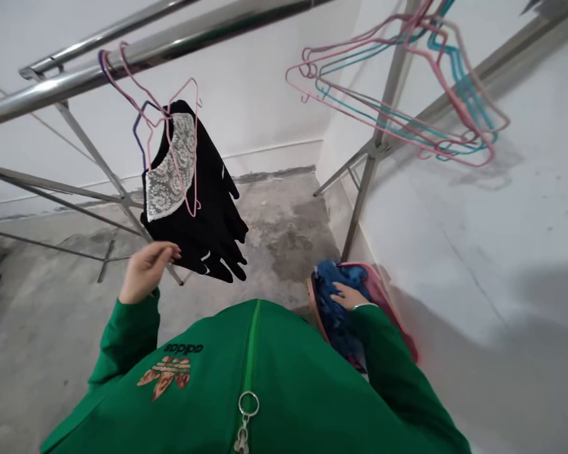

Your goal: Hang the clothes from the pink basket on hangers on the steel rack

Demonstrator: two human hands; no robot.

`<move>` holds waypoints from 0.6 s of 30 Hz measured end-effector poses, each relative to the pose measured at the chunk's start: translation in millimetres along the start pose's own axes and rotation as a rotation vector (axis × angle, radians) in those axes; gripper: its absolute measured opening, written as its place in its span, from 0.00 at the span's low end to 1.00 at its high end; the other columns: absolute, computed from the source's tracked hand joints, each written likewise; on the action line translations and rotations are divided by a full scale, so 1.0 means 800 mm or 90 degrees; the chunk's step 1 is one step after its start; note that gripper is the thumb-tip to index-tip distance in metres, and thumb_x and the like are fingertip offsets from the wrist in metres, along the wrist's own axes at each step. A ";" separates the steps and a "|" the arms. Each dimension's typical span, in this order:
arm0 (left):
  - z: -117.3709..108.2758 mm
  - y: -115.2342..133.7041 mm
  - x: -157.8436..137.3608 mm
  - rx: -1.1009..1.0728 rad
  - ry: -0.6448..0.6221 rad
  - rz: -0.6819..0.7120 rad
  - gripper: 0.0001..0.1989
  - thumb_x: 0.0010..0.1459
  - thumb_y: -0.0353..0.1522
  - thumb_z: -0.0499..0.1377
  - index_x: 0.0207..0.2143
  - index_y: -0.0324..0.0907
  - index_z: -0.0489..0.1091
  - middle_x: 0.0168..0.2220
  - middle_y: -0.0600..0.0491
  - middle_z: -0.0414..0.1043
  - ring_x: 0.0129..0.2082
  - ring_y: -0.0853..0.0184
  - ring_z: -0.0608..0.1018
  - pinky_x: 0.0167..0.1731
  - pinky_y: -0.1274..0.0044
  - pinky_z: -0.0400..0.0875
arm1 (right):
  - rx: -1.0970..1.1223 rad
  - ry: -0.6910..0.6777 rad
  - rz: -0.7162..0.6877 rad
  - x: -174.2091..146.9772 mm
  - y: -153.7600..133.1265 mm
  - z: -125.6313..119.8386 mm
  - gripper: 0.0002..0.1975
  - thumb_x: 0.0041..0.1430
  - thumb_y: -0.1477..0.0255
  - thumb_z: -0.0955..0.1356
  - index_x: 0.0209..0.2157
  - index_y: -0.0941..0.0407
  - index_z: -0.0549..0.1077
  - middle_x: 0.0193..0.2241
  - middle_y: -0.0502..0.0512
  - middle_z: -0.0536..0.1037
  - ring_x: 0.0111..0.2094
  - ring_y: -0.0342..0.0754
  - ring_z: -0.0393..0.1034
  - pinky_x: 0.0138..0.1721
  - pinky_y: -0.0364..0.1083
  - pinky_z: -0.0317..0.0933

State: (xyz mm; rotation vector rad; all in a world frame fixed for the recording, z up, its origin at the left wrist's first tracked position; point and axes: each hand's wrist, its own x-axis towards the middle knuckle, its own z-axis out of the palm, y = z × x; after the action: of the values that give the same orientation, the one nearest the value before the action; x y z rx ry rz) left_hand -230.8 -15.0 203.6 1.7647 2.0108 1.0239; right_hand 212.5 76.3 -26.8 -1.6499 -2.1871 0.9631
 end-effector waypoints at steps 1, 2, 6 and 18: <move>-0.010 0.004 0.009 0.021 0.101 0.030 0.14 0.62 0.40 0.52 0.38 0.42 0.73 0.35 0.49 0.75 0.35 0.64 0.78 0.39 0.72 0.75 | 0.015 -0.035 -0.024 0.012 -0.015 0.011 0.13 0.52 0.75 0.67 0.39 0.59 0.78 0.34 0.65 0.81 0.36 0.56 0.79 0.40 0.49 0.74; -0.017 0.007 0.021 0.040 0.183 0.067 0.14 0.63 0.39 0.52 0.41 0.42 0.73 0.40 0.48 0.74 0.40 0.64 0.77 0.43 0.71 0.75 | 0.023 -0.065 -0.046 0.027 -0.032 0.020 0.15 0.52 0.74 0.67 0.41 0.61 0.78 0.34 0.65 0.81 0.36 0.56 0.79 0.42 0.51 0.74; -0.018 0.010 0.095 -0.025 0.212 0.155 0.20 0.60 0.40 0.56 0.53 0.45 0.65 0.54 0.46 0.66 0.51 0.61 0.72 0.48 0.72 0.72 | 0.054 -0.114 -0.140 0.095 -0.109 0.035 0.19 0.53 0.73 0.67 0.47 0.60 0.76 0.43 0.64 0.80 0.44 0.55 0.77 0.50 0.52 0.70; 0.025 0.011 0.117 0.110 0.118 0.040 0.11 0.50 0.35 0.62 0.21 0.41 0.64 0.23 0.51 0.67 0.35 0.58 0.72 0.38 0.67 0.66 | 0.219 -0.076 -0.429 0.106 -0.269 0.005 0.16 0.60 0.69 0.62 0.46 0.59 0.74 0.40 0.60 0.80 0.34 0.47 0.78 0.41 0.48 0.72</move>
State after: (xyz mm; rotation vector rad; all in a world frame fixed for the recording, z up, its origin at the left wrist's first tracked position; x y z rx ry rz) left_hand -232.2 80.0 217.5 1.8931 2.2282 1.0983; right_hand 17.0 121.4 88.5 -0.6431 -2.2401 1.1455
